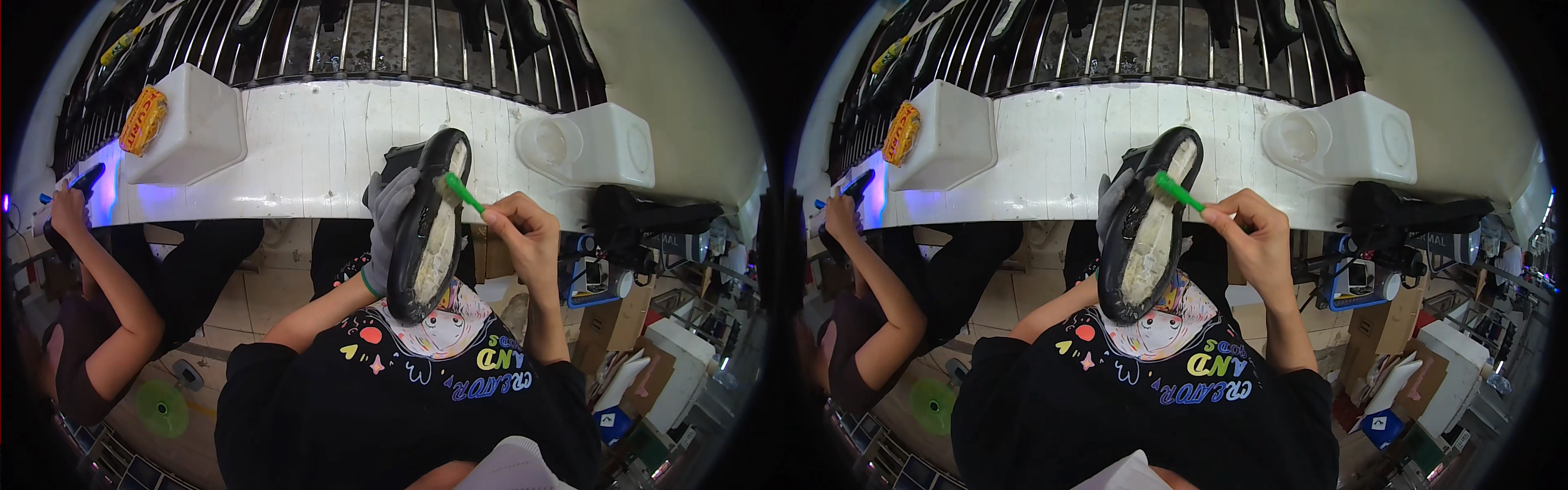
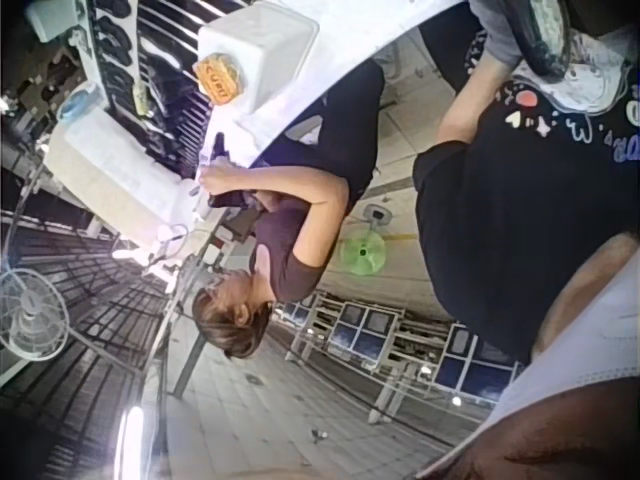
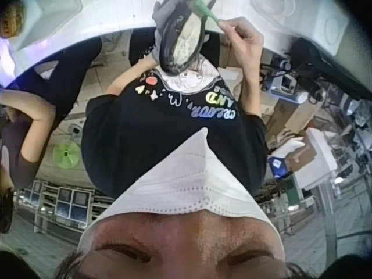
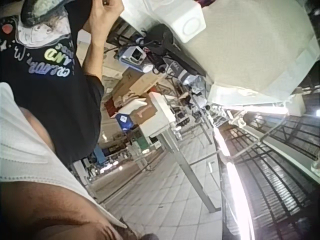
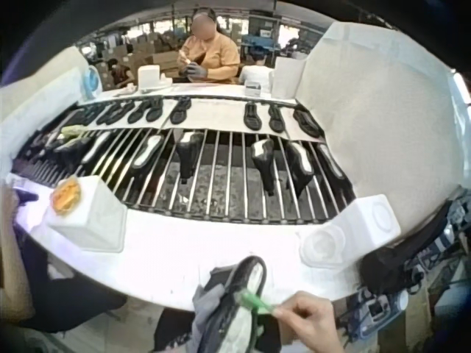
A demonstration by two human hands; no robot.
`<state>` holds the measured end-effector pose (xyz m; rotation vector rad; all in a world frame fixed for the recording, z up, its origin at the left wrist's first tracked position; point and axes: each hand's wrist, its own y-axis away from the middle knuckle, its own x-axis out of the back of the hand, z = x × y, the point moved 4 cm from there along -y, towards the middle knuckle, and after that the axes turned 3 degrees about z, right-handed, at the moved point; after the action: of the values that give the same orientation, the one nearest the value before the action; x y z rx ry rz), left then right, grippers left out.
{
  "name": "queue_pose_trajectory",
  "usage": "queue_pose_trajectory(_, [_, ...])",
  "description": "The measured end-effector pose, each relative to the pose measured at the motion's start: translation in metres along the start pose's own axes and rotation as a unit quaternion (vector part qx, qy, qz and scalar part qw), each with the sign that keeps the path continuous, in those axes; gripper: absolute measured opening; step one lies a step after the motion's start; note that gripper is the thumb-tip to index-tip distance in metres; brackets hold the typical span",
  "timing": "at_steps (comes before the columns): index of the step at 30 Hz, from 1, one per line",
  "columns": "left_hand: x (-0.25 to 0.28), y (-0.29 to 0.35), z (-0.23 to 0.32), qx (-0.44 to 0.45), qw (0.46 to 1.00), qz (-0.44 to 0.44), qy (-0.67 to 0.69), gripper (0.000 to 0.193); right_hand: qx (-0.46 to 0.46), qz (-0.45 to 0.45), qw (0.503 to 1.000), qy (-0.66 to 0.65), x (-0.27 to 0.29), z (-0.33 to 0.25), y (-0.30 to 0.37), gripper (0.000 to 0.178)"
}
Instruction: Applying adhesive to the outsoles and side surfaces of black shoes using a small brush on an assembly line.
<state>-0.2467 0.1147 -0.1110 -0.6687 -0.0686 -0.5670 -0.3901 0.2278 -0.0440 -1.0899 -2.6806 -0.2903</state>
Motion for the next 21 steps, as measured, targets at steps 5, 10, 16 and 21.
queue_pose_trajectory(5, [-0.004, -0.001, 0.000, -0.028, 0.999, 0.018, 0.027, 0.081, 0.003, 0.044, 0.993, 0.105, 0.007, 0.014, -0.027, 0.016])
queue_pose_trajectory(10, [-0.006, 0.002, 0.004, -0.046, 0.998, 0.032, -0.031, 0.088, -0.001, 0.112, 0.970, 0.214, 0.013, 0.017, -0.054, 0.017])
queue_pose_trajectory(16, [-0.009, 0.021, -0.009, 0.091, 0.993, -0.016, 0.071, 0.091, -0.052, -0.064, 0.996, 0.039, 0.011, 0.002, -0.018, 0.013])
queue_pose_trajectory(21, [-0.005, 0.009, 0.000, 0.007, 1.000, 0.009, -0.007, 0.094, -0.074, -0.069, 0.991, 0.088, 0.018, 0.016, -0.034, 0.016])
